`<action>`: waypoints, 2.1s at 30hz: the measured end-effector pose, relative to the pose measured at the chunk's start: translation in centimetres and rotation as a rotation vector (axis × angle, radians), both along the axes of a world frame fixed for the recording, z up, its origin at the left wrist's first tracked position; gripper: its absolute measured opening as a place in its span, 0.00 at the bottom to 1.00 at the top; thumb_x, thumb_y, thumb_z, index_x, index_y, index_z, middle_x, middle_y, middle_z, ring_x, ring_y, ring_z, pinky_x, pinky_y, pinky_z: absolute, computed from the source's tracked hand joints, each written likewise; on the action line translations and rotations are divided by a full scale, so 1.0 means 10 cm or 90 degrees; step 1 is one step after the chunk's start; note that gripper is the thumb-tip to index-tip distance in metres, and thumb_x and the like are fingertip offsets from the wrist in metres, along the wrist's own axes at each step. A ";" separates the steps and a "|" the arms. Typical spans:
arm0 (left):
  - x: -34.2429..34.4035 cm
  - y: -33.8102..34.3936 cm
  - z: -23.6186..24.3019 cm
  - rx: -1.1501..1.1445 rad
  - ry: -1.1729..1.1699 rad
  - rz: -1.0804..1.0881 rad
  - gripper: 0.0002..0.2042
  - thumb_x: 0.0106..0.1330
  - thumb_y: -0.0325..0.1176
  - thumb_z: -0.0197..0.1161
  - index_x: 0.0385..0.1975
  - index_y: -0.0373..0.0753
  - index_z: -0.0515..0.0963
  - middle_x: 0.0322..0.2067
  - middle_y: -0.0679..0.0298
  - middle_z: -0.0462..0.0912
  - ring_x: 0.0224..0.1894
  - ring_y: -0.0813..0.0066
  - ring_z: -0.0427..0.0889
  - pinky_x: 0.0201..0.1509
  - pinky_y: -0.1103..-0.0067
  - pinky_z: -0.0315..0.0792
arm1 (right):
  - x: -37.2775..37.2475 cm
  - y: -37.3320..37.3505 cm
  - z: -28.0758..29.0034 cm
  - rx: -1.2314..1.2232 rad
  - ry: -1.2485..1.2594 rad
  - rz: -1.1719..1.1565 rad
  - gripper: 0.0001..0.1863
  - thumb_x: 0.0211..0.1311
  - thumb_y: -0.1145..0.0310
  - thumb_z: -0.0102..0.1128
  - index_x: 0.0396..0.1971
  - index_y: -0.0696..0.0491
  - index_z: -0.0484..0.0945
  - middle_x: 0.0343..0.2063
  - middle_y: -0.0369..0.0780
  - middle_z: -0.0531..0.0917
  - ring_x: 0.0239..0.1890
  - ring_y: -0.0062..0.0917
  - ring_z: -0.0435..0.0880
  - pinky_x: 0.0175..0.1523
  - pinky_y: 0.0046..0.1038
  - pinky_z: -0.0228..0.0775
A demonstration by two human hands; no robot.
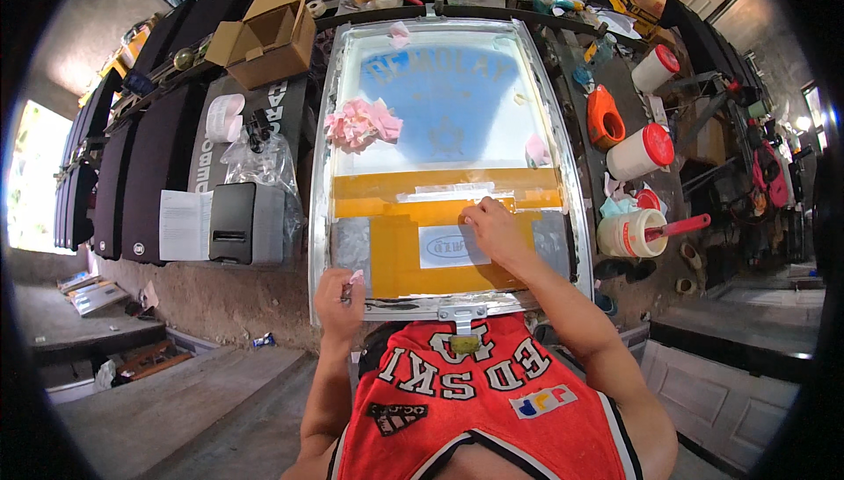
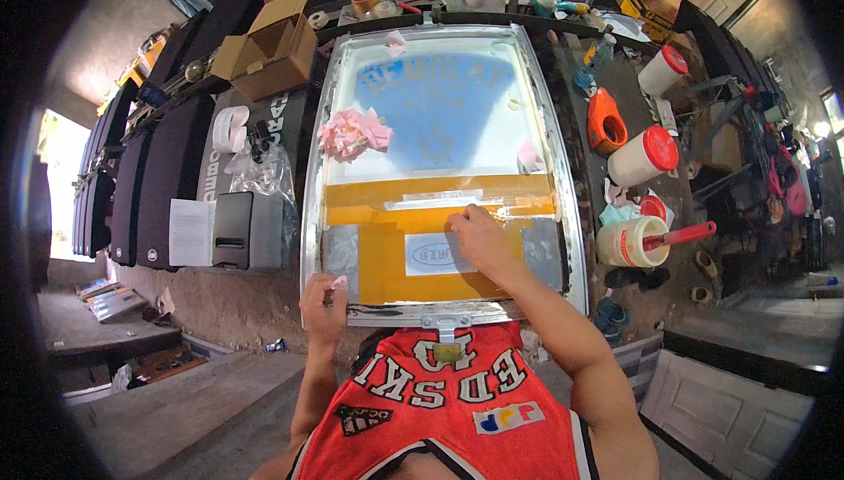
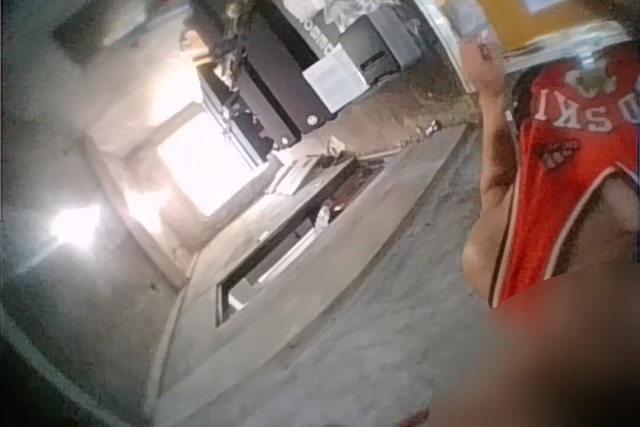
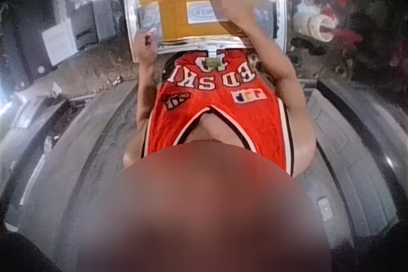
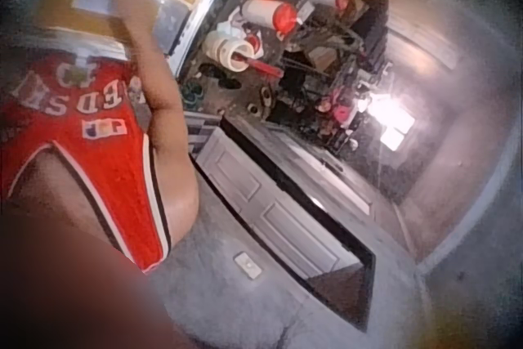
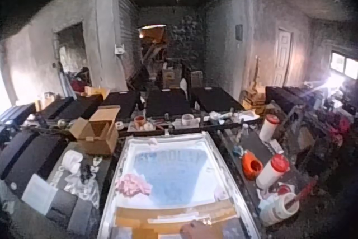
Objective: The person unwraps plastic film from a red squeegee, opens a jar of emulsion paste, and stirs the paste inside the jar with the squeegee. They then apply the paste onto a screen printing frame and wipe the screen surface with a cloth.
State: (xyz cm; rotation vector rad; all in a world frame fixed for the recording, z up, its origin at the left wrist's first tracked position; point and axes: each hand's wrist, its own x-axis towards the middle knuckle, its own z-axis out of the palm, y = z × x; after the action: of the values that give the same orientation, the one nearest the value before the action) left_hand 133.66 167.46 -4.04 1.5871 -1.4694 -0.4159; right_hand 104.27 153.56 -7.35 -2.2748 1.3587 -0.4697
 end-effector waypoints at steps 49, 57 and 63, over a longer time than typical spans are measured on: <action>0.47 0.78 0.06 0.486 0.741 -0.211 0.12 0.56 0.24 0.73 0.39 0.32 0.80 0.36 0.60 0.83 0.36 0.72 0.83 0.42 0.77 0.77 | 0.31 0.29 0.17 -0.072 0.082 0.160 0.19 0.55 0.76 0.56 0.50 0.54 0.79 0.34 0.44 0.76 0.40 0.40 0.78 0.47 0.39 0.73; 0.76 1.04 -0.27 0.712 0.611 -0.295 0.13 0.59 0.27 0.70 0.43 0.32 0.83 0.40 0.64 0.86 0.43 0.77 0.82 0.46 0.80 0.75 | 0.05 0.16 0.23 -0.102 0.073 0.290 0.18 0.58 0.71 0.56 0.50 0.52 0.79 0.34 0.44 0.76 0.43 0.37 0.79 0.45 0.37 0.74; 0.46 0.99 -0.80 0.676 0.651 -0.222 0.16 0.61 0.26 0.67 0.49 0.32 0.80 0.43 0.61 0.85 0.45 0.70 0.82 0.52 0.75 0.75 | -0.01 0.10 0.25 -0.084 0.249 -0.056 0.21 0.57 0.77 0.57 0.53 0.52 0.79 0.36 0.44 0.77 0.42 0.40 0.79 0.46 0.39 0.73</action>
State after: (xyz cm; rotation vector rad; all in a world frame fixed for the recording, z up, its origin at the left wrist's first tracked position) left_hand 138.23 177.37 -12.08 1.3828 -0.6548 -2.0995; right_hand 104.19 154.52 -4.85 -2.5162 1.6615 -0.1466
